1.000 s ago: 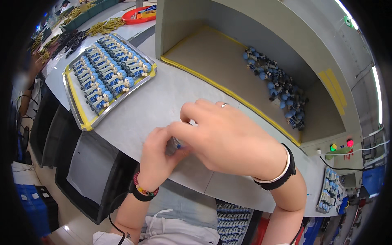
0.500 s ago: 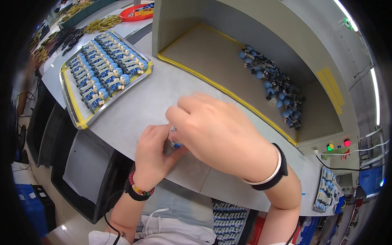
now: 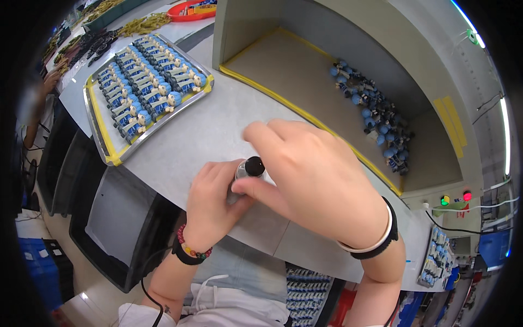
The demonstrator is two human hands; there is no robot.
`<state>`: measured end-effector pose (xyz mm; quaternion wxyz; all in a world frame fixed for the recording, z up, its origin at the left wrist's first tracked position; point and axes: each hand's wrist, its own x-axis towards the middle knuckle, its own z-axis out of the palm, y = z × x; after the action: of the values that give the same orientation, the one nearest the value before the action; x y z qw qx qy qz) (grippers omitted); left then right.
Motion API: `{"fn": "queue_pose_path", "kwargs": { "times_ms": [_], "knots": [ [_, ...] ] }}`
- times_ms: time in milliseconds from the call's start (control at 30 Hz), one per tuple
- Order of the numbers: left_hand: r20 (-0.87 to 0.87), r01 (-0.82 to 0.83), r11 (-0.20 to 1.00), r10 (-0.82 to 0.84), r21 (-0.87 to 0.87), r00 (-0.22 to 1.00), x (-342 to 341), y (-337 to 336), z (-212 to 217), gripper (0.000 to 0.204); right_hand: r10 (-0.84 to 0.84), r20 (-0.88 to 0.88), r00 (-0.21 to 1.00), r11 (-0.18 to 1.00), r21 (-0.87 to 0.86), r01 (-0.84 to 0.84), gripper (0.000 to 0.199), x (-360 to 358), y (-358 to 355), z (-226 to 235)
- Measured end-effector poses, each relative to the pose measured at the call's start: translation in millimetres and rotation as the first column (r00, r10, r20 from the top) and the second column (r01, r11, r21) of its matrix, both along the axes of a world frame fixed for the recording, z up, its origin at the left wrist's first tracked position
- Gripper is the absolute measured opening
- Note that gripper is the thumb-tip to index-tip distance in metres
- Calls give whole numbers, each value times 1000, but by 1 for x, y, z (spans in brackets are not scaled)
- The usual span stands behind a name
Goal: Cleaning miniature blue figures by applying liquid with a dropper and wiping them with a tissue.
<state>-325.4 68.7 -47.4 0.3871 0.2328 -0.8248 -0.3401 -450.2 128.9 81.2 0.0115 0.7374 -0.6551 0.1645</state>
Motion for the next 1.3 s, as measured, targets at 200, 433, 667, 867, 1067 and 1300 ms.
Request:
{"fn": "queue_pose_path", "kwargs": {
  "times_ms": [200,433,667,867,1067,1300],
  "knots": [
    [-4,25,999,-25,23,1000,-2,1,0,41,-47,38,998,987,158,41,23,-4,7,6],
    [6,21,1000,-21,-21,1000,2,-1,-2,42,57,120,991,996,-73,-48,22,-4,7,6],
    [-114,-124,991,118,-44,986,0,4,3,57,-50,164,985,995,-72,62,18,-3,11,5],
    [-610,386,792,-21,474,792,44,50,-9,54,5,146,989,1000,-13,-4,19,-6,7,-14],
    [-965,658,-752,204,-45,167,48,97,-11,77,6,141,990,986,-164,18,24,-7,13,2],
    [-899,455,-780,415,-430,-138,40,104,-16,79,-42,115,993,926,-368,82,30,-13,51,14]
  ]
}}
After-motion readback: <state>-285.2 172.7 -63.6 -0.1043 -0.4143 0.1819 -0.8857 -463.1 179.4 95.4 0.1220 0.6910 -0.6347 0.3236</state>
